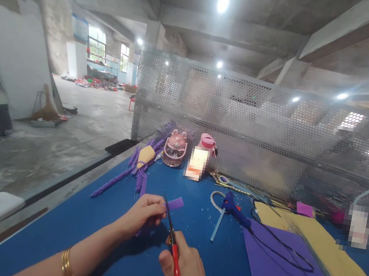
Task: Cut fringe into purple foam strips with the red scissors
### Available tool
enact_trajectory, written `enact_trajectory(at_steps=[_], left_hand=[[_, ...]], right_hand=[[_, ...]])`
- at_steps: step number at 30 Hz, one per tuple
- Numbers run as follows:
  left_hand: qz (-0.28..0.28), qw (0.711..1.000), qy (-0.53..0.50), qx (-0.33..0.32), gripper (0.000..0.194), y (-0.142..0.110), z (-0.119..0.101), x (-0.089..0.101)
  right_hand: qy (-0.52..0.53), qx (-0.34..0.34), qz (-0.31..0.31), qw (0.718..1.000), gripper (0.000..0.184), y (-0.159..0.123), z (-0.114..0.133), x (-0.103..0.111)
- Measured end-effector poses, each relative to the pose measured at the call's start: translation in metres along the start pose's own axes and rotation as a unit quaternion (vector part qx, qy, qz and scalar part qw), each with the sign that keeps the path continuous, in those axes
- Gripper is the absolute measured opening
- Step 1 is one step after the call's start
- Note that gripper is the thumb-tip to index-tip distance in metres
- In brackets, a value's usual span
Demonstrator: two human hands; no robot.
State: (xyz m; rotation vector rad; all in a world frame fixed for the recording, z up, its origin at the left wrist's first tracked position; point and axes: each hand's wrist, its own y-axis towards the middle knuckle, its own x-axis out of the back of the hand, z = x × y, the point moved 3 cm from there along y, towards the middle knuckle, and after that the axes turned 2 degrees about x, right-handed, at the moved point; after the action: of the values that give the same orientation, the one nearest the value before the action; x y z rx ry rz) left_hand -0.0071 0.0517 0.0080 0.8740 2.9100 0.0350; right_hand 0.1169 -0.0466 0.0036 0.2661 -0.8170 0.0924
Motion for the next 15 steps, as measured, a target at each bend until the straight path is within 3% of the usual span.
enact_trajectory(at_steps=[8,15], left_hand=[[-0.015,0.999,0.001,-0.030,0.025,-0.0015,-0.0067,0.0000],[-0.012,1.000,0.006,-0.016,0.024,-0.0004,-0.0044,0.0017]], right_hand=[[-0.011,0.021,0.022,0.999,0.065,-0.0035,0.0098,0.0091],[-0.056,0.027,0.011,0.998,0.066,-0.0033,0.0019,0.0018]])
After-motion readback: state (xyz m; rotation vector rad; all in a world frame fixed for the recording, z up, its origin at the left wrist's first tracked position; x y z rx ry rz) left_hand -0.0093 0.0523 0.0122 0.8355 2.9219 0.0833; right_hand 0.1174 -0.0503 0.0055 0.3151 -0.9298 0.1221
